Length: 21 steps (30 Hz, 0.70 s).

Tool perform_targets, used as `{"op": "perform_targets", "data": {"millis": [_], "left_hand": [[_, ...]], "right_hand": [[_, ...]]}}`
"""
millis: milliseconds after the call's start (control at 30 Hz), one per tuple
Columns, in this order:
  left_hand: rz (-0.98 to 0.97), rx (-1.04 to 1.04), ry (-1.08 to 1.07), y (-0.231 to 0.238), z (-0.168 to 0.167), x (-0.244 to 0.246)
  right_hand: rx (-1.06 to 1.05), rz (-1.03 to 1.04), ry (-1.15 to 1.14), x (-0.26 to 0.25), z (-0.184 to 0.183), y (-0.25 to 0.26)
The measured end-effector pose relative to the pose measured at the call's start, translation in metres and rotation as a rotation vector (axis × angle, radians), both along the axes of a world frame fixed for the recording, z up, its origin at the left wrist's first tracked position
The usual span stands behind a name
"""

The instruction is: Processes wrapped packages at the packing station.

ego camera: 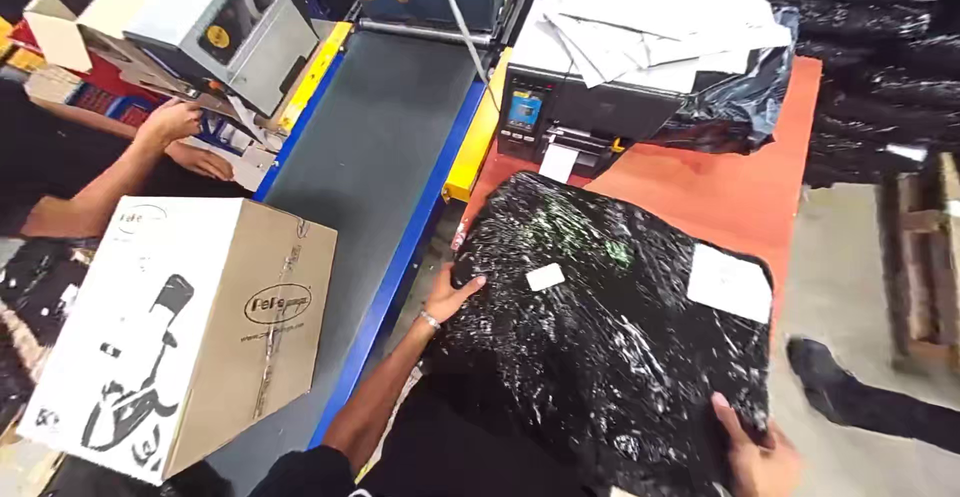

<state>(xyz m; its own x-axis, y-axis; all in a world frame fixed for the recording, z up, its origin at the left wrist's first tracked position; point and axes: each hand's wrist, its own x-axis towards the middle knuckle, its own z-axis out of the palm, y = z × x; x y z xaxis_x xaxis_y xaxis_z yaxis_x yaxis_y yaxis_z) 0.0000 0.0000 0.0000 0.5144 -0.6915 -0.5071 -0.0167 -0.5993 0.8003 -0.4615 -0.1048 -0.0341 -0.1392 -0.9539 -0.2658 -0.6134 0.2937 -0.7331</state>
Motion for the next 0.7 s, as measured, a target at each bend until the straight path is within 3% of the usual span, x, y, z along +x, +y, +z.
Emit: {"op": "perform_targets", "data": {"millis": [133,300,367,467,567,633,700], "left_hand": [[0.239,-0.117,-0.256,0.085,0.047,0.068],[0.292,-0.101,-0.751,0.147,0.134,0.228],[0.299,-0.077,-0.929,0.158,0.173,0.268],[0.367,-0.301,-1.153,0.165,0.217,0.252],[0.227,-0.57,-0.996,0.165,0.195,0.197],[0.112,-0.54,-0.757,0.164,0.145,0.155],[0.061,-0.403,-0.521,0.165,0.075,0.112]], "right_hand": [[-0.083,0.135,-0.242,0.112,0.012,-0.007],[0.034,0.378,-0.794,0.296,0.026,0.018],[0.068,0.7,-0.741,0.347,0.04,0.019],[0.095,1.283,-0.407,0.383,0.067,0.01],[0.23,1.58,-0.341,0.378,0.073,-0.006],[0.27,1.48,-0.406,0.362,0.063,-0.028],[0.189,1.227,-0.389,0.343,0.049,-0.059]]}}
